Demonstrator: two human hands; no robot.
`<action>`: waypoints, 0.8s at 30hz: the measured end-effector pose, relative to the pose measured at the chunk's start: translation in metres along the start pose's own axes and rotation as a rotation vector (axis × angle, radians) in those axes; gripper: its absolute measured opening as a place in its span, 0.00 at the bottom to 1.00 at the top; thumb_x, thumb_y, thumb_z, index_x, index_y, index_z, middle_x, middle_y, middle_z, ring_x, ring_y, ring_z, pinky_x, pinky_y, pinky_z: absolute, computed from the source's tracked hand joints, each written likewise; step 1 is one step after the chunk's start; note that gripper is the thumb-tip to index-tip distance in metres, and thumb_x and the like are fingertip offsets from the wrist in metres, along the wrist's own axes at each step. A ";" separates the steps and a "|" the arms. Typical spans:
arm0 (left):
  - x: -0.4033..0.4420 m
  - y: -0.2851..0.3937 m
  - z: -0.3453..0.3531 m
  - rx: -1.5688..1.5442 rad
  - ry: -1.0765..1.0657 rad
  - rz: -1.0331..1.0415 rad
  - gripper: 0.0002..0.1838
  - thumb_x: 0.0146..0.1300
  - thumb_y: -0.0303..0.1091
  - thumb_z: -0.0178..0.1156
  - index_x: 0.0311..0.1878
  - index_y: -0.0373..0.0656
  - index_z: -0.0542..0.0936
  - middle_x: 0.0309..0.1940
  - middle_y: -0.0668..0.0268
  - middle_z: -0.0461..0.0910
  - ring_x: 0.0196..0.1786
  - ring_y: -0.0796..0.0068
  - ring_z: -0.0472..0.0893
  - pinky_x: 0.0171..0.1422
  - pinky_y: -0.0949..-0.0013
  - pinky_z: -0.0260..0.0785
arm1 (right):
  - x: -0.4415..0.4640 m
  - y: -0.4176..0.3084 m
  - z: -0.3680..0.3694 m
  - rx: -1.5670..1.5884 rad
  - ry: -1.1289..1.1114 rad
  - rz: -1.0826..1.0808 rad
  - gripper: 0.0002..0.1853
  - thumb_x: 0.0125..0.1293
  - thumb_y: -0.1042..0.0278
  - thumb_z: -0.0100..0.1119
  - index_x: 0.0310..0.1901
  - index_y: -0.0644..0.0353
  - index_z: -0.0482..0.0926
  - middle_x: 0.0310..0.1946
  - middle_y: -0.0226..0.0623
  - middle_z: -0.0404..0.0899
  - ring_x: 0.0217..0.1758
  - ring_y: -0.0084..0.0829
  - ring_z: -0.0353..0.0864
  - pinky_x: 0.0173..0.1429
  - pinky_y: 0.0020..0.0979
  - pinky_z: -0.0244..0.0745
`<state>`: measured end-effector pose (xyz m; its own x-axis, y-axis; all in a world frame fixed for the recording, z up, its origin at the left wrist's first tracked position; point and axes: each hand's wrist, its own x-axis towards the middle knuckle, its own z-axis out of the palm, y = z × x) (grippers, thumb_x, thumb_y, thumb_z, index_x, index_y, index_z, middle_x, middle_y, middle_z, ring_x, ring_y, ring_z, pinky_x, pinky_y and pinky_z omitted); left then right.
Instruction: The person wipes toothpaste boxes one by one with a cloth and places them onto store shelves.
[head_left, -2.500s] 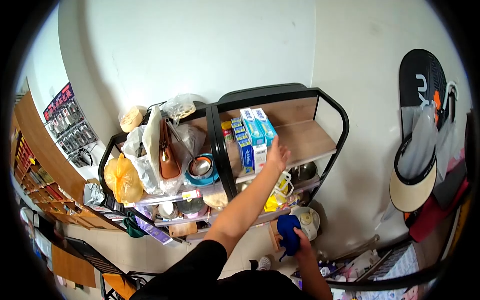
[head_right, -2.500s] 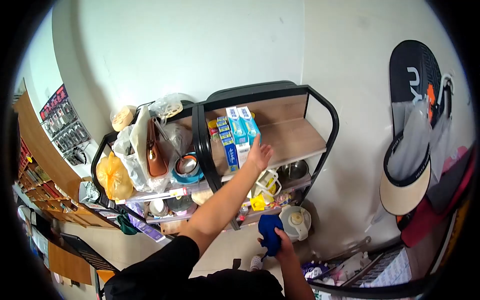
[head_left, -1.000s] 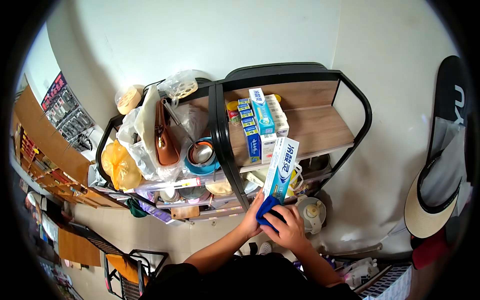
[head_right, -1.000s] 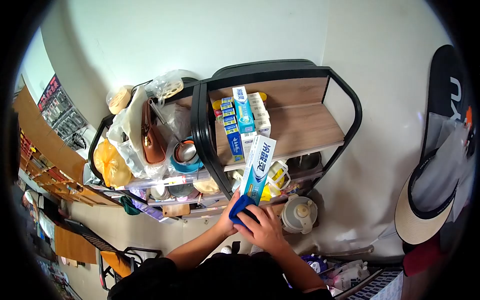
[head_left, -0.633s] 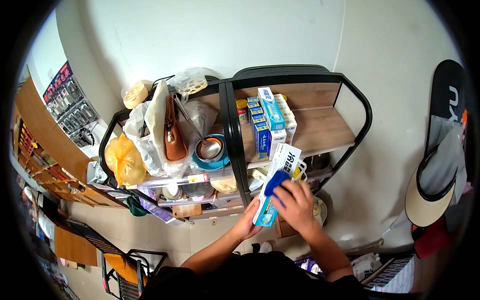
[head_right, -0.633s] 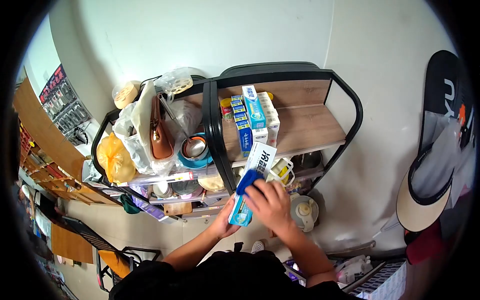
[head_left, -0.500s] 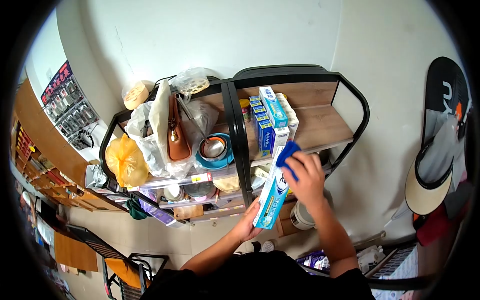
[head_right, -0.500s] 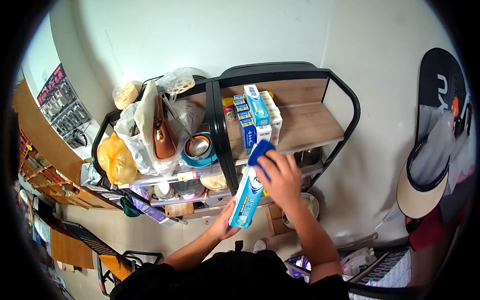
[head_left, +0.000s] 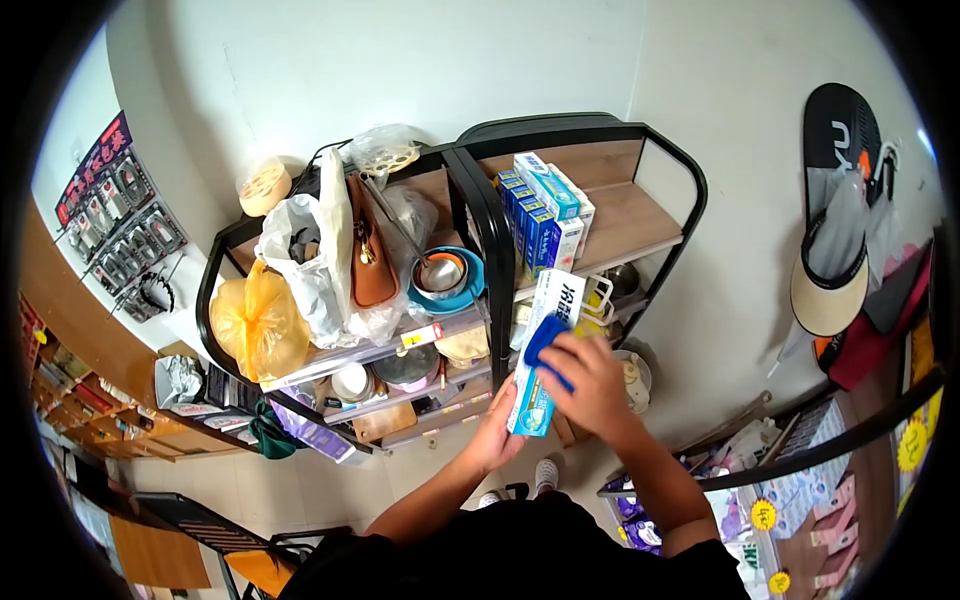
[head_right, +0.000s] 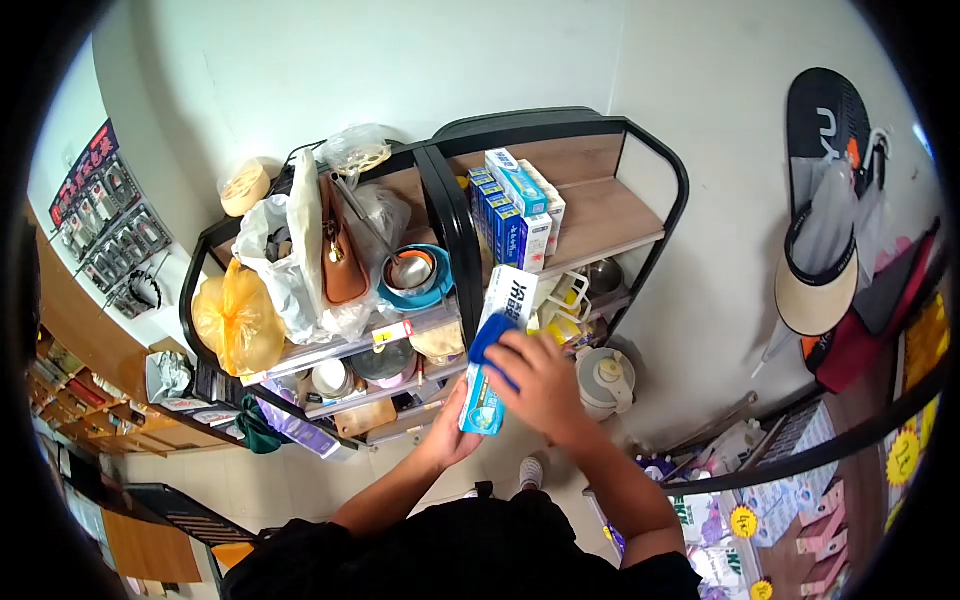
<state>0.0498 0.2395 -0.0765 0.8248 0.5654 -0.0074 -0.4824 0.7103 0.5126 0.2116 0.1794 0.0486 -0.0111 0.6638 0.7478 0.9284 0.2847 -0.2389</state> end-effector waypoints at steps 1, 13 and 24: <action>-0.002 0.003 0.004 0.000 -0.011 -0.010 0.30 0.81 0.51 0.45 0.79 0.48 0.59 0.69 0.65 0.72 0.69 0.72 0.73 0.72 0.64 0.68 | -0.013 -0.013 0.002 0.023 -0.035 -0.008 0.15 0.57 0.65 0.73 0.47 0.53 0.85 0.48 0.33 0.81 0.44 0.42 0.78 0.49 0.40 0.77; -0.026 0.005 0.014 -0.037 -0.290 -0.059 0.34 0.77 0.58 0.47 0.77 0.50 0.56 0.66 0.46 0.72 0.67 0.44 0.76 0.71 0.48 0.71 | -0.100 -0.092 -0.005 0.011 -0.175 -0.082 0.15 0.57 0.61 0.73 0.47 0.50 0.85 0.47 0.27 0.81 0.43 0.31 0.76 0.49 0.31 0.76; -0.051 -0.057 0.023 -0.053 -0.023 -0.317 0.31 0.71 0.54 0.50 0.66 0.38 0.75 0.52 0.49 0.83 0.53 0.57 0.84 0.64 0.58 0.75 | -0.157 -0.094 -0.063 -0.024 -0.054 -0.167 0.17 0.54 0.60 0.75 0.47 0.45 0.87 0.47 0.27 0.82 0.41 0.32 0.78 0.43 0.31 0.77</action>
<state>0.0418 0.1610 -0.0854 0.9426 0.3033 -0.1397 -0.2146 0.8709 0.4422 0.1496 0.0050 -0.0078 -0.1852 0.6455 0.7410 0.9207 0.3776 -0.0988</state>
